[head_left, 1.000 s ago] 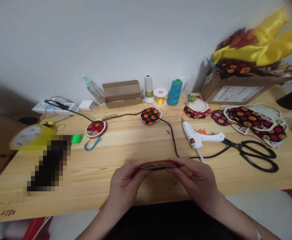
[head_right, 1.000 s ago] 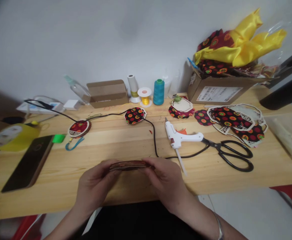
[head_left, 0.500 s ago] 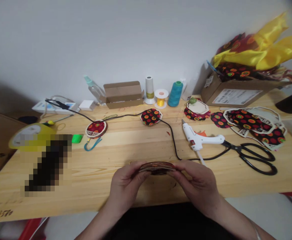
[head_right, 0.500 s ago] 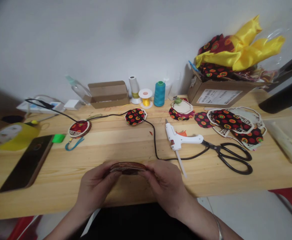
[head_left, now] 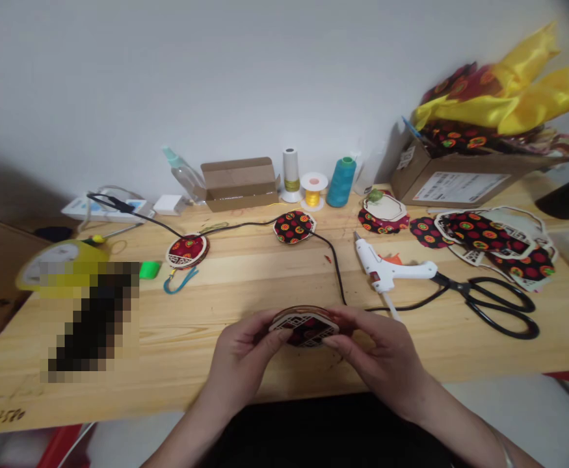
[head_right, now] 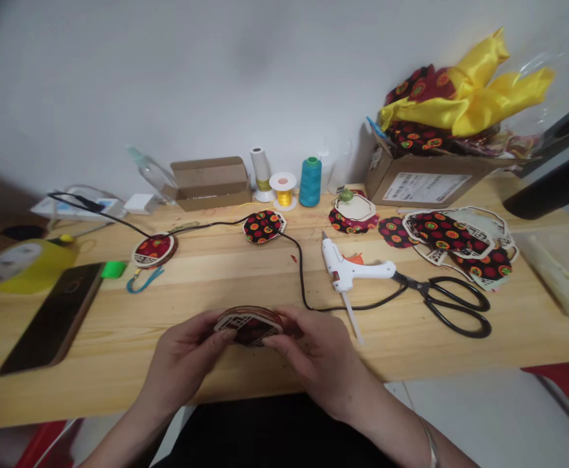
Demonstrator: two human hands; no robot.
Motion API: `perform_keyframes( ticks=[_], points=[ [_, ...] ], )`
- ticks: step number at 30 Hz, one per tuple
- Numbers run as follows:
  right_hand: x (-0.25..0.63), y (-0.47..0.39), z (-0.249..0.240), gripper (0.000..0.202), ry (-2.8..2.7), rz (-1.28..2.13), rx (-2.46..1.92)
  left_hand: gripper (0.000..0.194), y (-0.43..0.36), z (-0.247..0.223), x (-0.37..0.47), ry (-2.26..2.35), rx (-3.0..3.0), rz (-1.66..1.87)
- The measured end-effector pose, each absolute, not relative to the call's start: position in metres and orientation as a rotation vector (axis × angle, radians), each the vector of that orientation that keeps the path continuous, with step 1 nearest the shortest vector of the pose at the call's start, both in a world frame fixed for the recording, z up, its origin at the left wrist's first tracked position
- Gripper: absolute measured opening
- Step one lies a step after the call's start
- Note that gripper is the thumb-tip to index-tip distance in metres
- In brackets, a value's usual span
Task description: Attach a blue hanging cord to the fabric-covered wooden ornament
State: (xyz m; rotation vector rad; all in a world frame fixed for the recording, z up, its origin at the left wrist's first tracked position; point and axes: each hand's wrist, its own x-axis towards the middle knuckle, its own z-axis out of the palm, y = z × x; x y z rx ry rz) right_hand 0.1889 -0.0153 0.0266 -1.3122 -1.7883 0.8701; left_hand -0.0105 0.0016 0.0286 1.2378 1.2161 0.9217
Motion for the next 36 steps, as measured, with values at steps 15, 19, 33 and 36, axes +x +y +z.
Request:
perform_keyframes(
  ticks=[15,19,33,36],
  points=[
    [0.187,-0.005,0.022,0.013,-1.656,0.896,-1.422,0.028,0.020,0.038,-0.007,1.169,1.376,0.620],
    [0.185,-0.003,0.015,0.014,-1.542,0.989,-1.485,0.023,0.023,0.033,-0.005,1.251,1.431,0.664],
    [0.186,0.001,0.004,0.022,-1.355,1.118,-1.607,0.023,0.024,0.032,-0.007,1.342,1.137,0.804],
    [0.186,0.001,0.005,0.021,-1.397,1.084,-1.643,0.021,0.026,0.027,-0.005,1.374,1.208,0.825]
  ],
)
